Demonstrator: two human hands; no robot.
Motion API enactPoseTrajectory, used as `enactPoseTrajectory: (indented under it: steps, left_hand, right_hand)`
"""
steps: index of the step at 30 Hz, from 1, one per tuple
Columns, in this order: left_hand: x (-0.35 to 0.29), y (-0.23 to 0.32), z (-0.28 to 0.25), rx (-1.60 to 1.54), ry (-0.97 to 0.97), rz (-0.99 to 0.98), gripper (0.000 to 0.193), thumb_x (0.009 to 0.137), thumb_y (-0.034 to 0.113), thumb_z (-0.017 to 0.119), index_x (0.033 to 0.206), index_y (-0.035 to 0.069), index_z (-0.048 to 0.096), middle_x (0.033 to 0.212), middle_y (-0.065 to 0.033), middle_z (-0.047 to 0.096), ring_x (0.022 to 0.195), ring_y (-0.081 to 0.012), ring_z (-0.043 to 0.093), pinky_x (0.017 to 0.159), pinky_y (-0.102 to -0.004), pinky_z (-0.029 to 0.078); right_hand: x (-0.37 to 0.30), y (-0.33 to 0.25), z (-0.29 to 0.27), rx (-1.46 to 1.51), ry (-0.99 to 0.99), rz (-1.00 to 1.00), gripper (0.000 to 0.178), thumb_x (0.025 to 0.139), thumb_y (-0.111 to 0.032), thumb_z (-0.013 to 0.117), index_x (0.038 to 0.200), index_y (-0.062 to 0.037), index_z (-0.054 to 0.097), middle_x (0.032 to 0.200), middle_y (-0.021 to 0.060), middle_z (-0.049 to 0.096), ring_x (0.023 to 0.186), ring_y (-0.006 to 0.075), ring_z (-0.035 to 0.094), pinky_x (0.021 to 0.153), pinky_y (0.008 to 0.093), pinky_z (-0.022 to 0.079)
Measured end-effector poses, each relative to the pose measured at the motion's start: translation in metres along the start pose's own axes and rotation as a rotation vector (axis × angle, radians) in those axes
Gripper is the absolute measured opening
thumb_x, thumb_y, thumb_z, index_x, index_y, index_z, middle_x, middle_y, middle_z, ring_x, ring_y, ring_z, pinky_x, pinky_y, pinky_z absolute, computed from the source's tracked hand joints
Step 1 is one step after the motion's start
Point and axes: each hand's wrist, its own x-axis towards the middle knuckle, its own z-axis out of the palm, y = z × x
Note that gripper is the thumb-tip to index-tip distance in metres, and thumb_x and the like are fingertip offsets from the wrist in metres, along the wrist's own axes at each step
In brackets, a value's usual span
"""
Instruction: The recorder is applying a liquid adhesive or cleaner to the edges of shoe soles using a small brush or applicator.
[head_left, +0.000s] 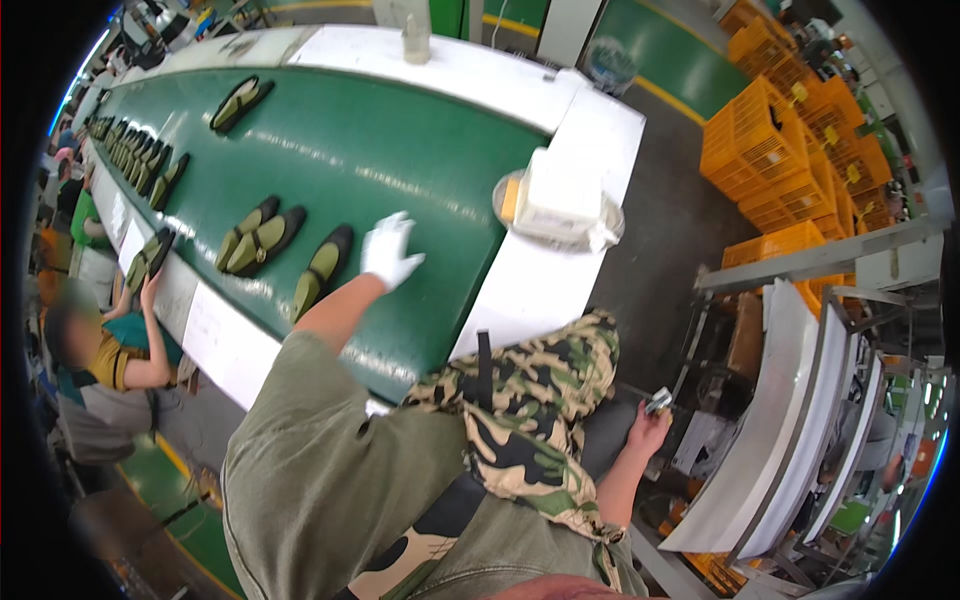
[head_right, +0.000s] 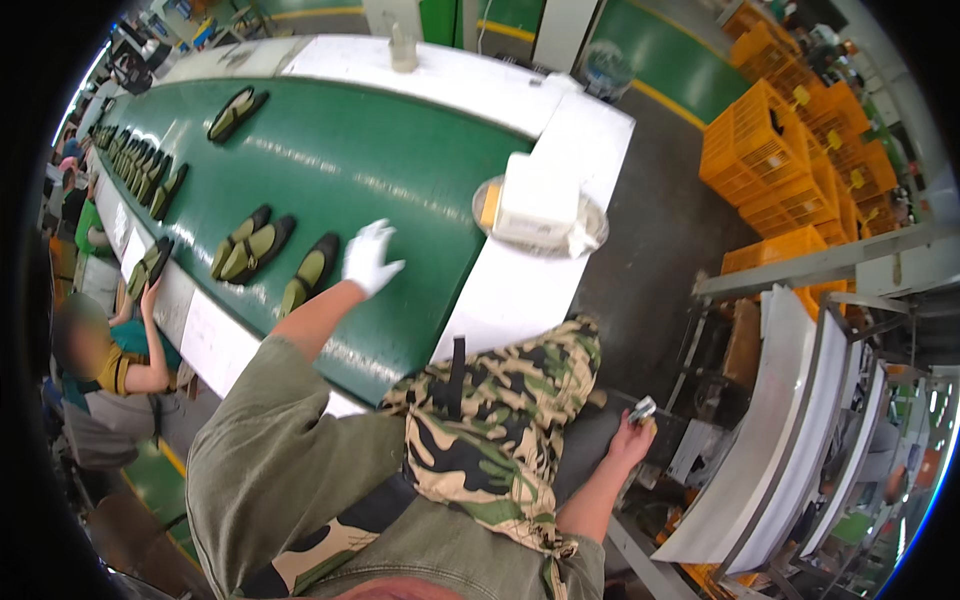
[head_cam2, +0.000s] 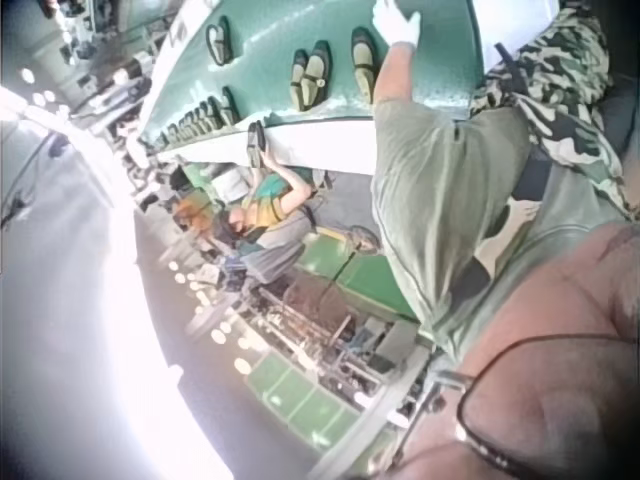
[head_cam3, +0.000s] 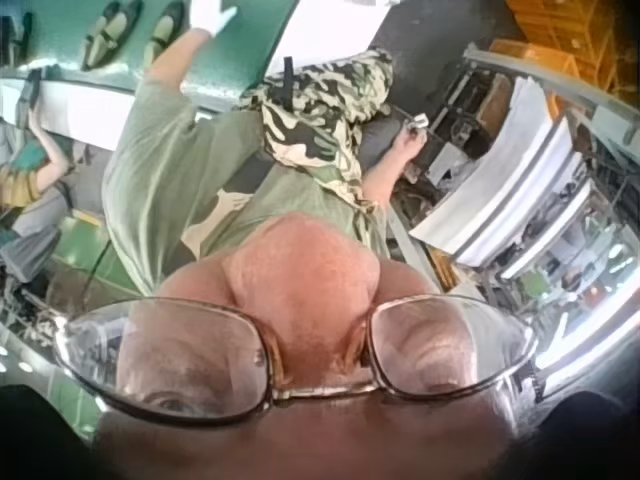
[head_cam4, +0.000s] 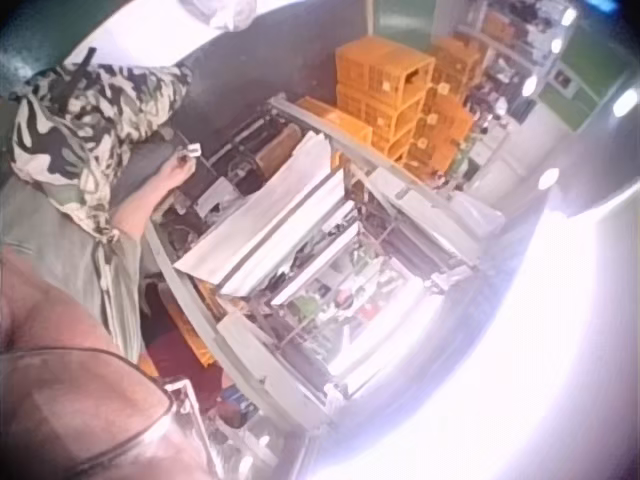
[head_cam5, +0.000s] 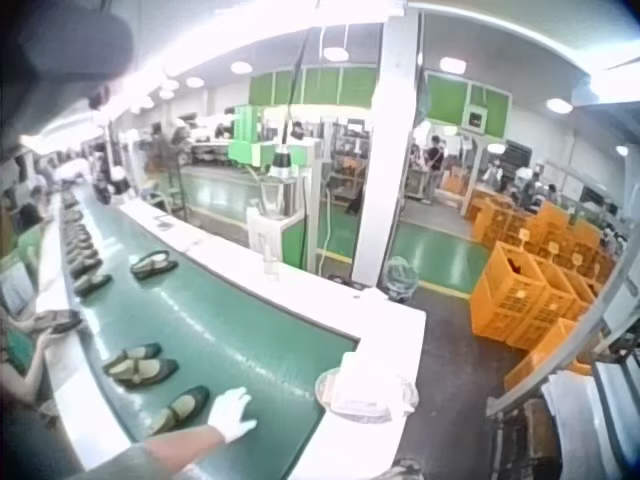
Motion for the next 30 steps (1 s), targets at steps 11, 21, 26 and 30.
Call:
enactPoseTrajectory:
  steps: [11,21,26,30]
  left_hand:
    - [-0.037,-0.153,-0.036,0.099,-0.651,-0.83,0.089,0.06,0.059,0.086,0.119,-0.004,0.066,0.126,-0.0196,0.066,0.117,-0.0291,0.064,0.099,-0.0362,0.051]
    - [-0.022,-0.155,-0.041,0.195,-0.822,-0.661,0.075,0.061,0.052,0.087,0.115,0.002,0.071,0.122,-0.0178,0.068,0.115,-0.0289,0.065,0.097,-0.0363,0.052]
    - [-0.037,-0.143,-0.045,0.233,-0.822,-0.685,0.073,0.061,0.049,0.088,0.115,0.003,0.071,0.122,-0.0166,0.068,0.114,-0.0286,0.065,0.098,-0.036,0.051]
    - [-0.036,-0.135,-0.033,0.298,-0.854,-0.586,0.08,0.056,0.055,0.088,0.112,0.0,0.071,0.118,-0.0202,0.069,0.111,-0.0302,0.066,0.096,-0.0358,0.052]
  right_hand:
    - [0.02,0.0,-0.008,-0.109,0.111,0.017,0.018,0.097,-0.023,0.063,0.111,-0.0129,0.06,0.104,0.005,0.065,0.094,0.0236,0.061,0.089,0.0543,0.05]
    - [0.029,0.001,0.047,-0.161,0.148,0.042,0.023,0.095,-0.034,0.066,0.108,-0.0158,0.06,0.1,0.0023,0.061,0.093,0.0215,0.057,0.091,0.0498,0.045]
    - [0.03,0.001,0.057,-0.132,0.111,0.03,0.025,0.094,-0.032,0.068,0.11,-0.0151,0.06,0.104,0.0034,0.061,0.096,0.0221,0.057,0.091,0.0497,0.045]
    - [0.039,-0.001,0.056,-0.158,0.051,0.088,0.025,0.095,-0.029,0.064,0.116,-0.0154,0.06,0.113,0.0029,0.064,0.102,0.0211,0.06,0.093,0.0499,0.045]
